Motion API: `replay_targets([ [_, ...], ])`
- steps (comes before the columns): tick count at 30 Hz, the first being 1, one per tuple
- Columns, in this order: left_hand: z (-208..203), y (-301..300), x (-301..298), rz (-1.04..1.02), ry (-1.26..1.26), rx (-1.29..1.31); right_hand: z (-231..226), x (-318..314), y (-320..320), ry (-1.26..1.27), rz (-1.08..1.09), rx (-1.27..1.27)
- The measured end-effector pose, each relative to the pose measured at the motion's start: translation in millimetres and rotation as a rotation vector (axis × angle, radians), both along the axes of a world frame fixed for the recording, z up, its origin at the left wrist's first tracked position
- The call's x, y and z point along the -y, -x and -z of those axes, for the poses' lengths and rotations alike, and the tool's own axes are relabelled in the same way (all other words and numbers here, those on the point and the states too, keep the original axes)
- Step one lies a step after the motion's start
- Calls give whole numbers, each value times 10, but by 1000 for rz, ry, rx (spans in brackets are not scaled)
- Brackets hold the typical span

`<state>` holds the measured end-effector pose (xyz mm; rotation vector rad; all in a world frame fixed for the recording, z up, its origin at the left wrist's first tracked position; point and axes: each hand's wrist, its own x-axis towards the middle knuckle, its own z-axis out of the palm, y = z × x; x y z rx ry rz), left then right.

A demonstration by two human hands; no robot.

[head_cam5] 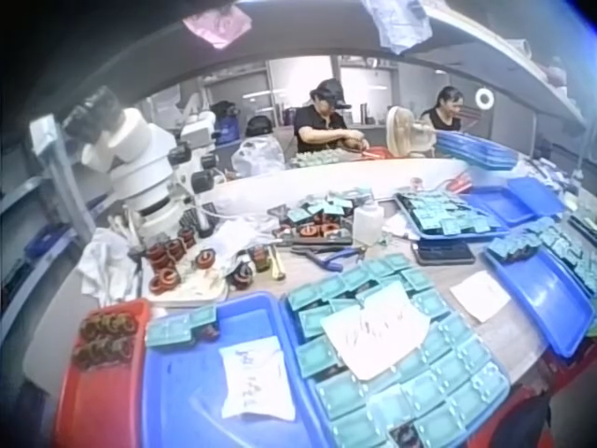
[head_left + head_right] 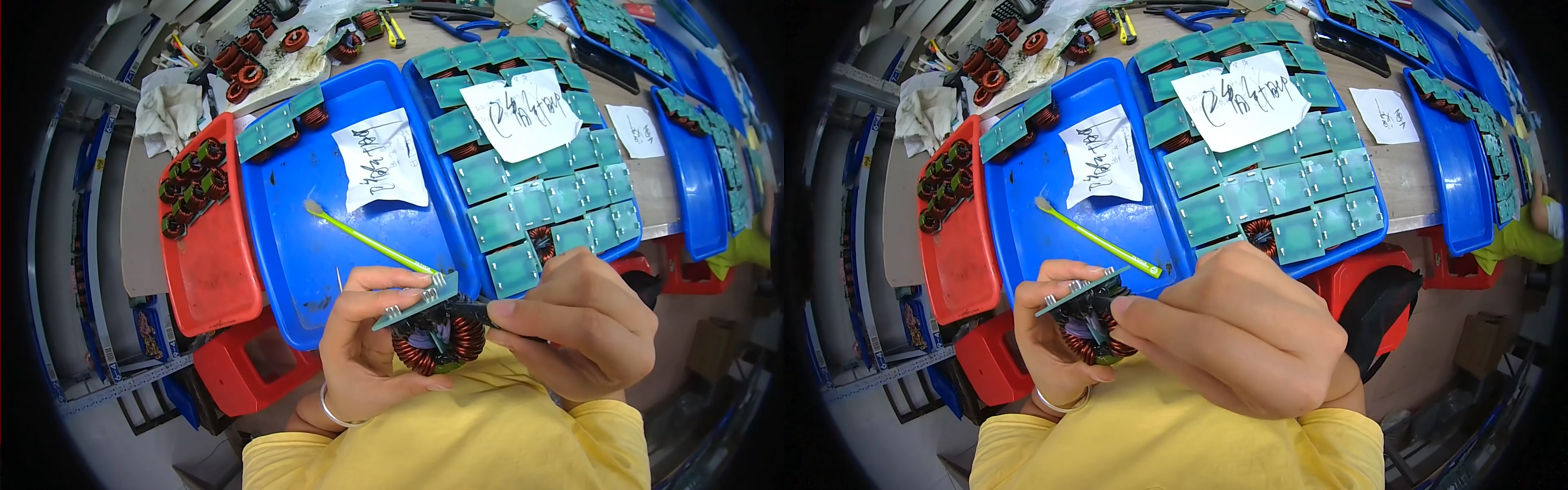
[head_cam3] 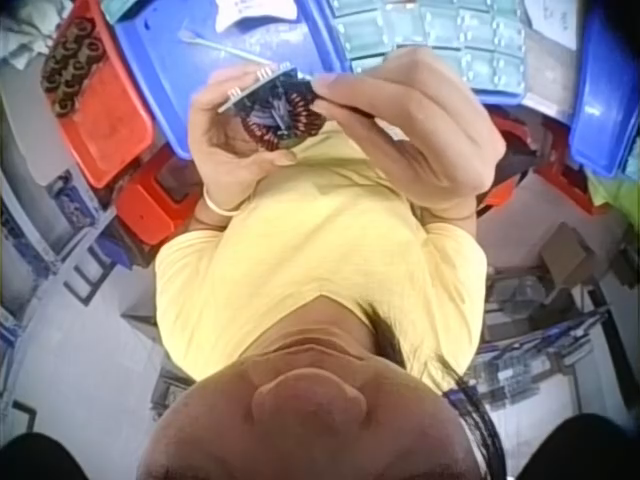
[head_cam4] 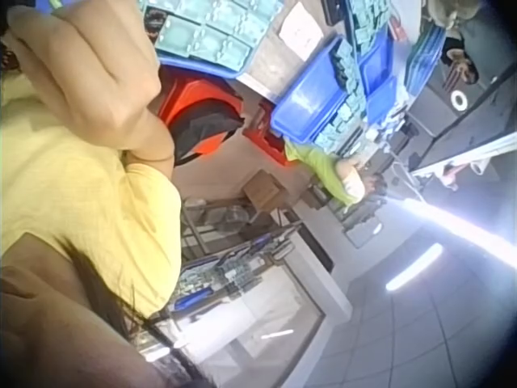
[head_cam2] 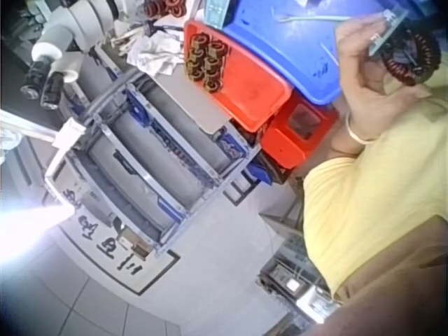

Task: Cleaning and adjusting electronic components on a workbench using a brush and a pick.

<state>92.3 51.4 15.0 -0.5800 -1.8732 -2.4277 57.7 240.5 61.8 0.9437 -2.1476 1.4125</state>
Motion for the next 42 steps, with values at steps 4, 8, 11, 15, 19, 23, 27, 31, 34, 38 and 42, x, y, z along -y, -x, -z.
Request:
replay_targets([
  [4,-5,-3,-2,9,-10,5,4,1,3,3,14,-10],
  [8,-5,-6,-3,5,-12,5,4,26,5,9,58,7],
  [11,13,-4,4,-3,-25,0,13,23,2,3,51,6],
  [15,10,-6,-5,-2,-31,1,-6,43,3,22,63,20],
  [19,17,-9,6,-4,-27,2,-16,-9,-10,3,1,17],
  [23,4,1,2,-7,-20,-14,-30,-3,-13,-4,-1,19],
  [27,-33,-19,-3,-6,-20,17,-20,4,-6,-1,7,8],
  [31,-36,-7,3,-16,23,-34,-16,-11,-12,-6,-9,11],
  [34,-37,-9,-4,-29,29,-38,-15,-6,-13,1,-10,2],
  [38,-27,-7,-1,-34,31,-52,-36,-16,-20,-13,-2,4],
  [42,-15,-10,7,-23,41,-47,-19,-10,-19,-4,-9,1],
])
